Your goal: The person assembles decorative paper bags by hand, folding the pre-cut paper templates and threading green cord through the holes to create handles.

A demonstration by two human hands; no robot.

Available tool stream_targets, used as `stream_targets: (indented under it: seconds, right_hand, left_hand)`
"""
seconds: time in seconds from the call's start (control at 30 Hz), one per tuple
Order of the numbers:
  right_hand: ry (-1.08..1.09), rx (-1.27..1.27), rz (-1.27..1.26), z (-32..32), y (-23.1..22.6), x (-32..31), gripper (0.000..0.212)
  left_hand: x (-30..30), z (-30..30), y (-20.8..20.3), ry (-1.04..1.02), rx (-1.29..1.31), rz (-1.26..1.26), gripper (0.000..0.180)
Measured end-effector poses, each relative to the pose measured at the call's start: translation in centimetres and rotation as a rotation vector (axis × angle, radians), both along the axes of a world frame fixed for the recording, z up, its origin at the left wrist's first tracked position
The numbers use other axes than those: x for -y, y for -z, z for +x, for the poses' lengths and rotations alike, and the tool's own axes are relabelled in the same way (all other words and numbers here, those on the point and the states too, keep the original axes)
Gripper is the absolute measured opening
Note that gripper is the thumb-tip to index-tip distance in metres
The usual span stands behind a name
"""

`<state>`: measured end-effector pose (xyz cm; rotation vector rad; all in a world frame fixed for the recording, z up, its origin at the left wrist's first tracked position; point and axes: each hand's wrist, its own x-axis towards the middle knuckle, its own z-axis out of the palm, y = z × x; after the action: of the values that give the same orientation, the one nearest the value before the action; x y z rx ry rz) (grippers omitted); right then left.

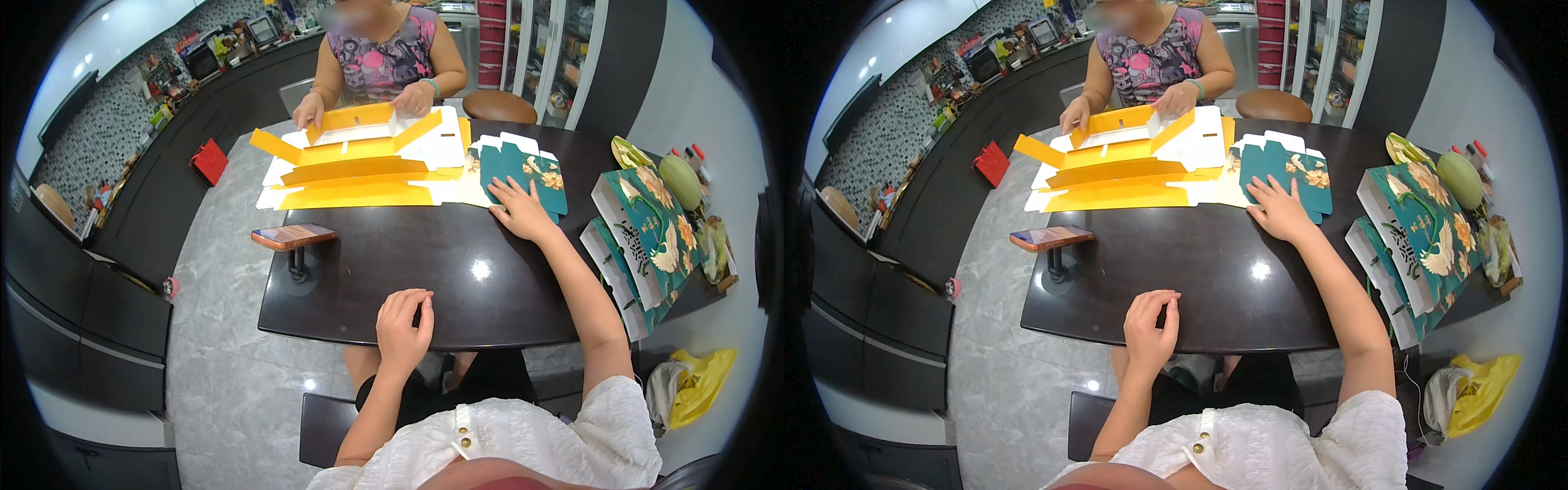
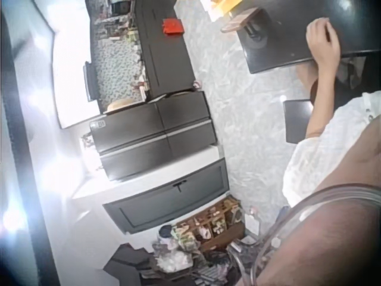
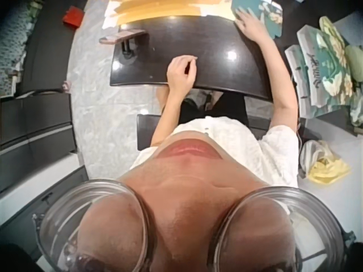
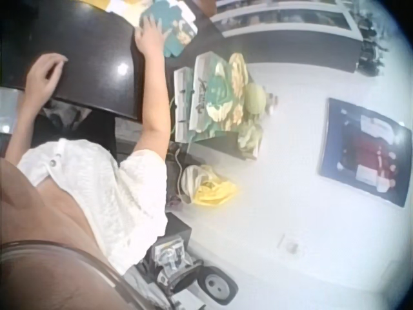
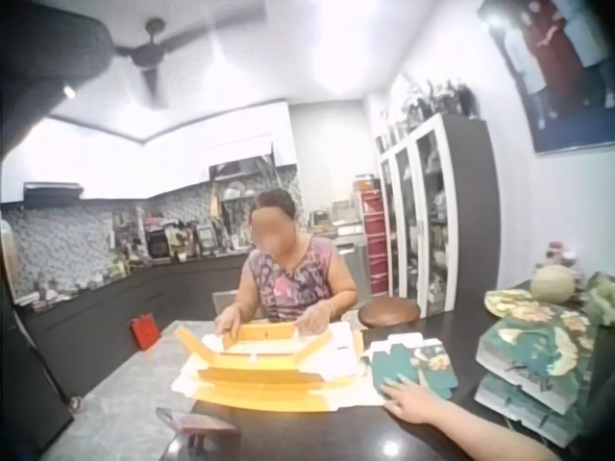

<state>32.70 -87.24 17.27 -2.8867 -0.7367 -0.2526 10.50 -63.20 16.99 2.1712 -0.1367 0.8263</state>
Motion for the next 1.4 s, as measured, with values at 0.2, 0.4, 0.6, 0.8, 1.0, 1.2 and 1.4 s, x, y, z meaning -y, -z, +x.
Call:
stream_targets:
  seconds: [0.2, 0.4, 0.6, 0.8, 1.0, 1.2, 1.4]
  right_hand:
    - [0.094, -0.038, 0.014, 1.0, 0.1, 2.5, 0.050]
    - [0.182, -0.088, 0.018, 2.8, 0.0, 3.2, 0.050]
    - [0.299, 0.134, -0.025, 3.5, 0.1, 3.5, 0.040]
    - [0.300, 0.151, 0.065, -0.2, -0.9, 1.5, 0.027]
    - [0.304, 0.161, -0.022, -1.6, -0.5, 1.6, 0.035]
    - [0.235, 0.164, -0.093, -2.9, -0.9, -0.2, 0.035]
    - [0.062, 0.307, 0.021, 4.1, -0.5, 0.7, 0.031]
  left_hand:
    - [0.1, 0.3, 0.4, 0.013, 0.016, 0.008, 0.007]
    - [-0.1, 0.2, 0.6, -0.001, -0.013, 0.025, 0.006]
    - [0.4, 0.5, 0.6, -0.003, -0.012, 0.031, 0.006]
    - [0.1, 0.1, 0.5, -0.013, -0.030, 0.030, 0.006]
    - [0.5, 0.3, 0.2, -0.004, -0.023, 0.054, 0.006]
    - [0.5, 0.1, 0.2, -0.029, -0.032, 0.072, 0.007]
    - [0.8, 0.4, 0.5, -0.017, -0.029, 0.082, 0.007]
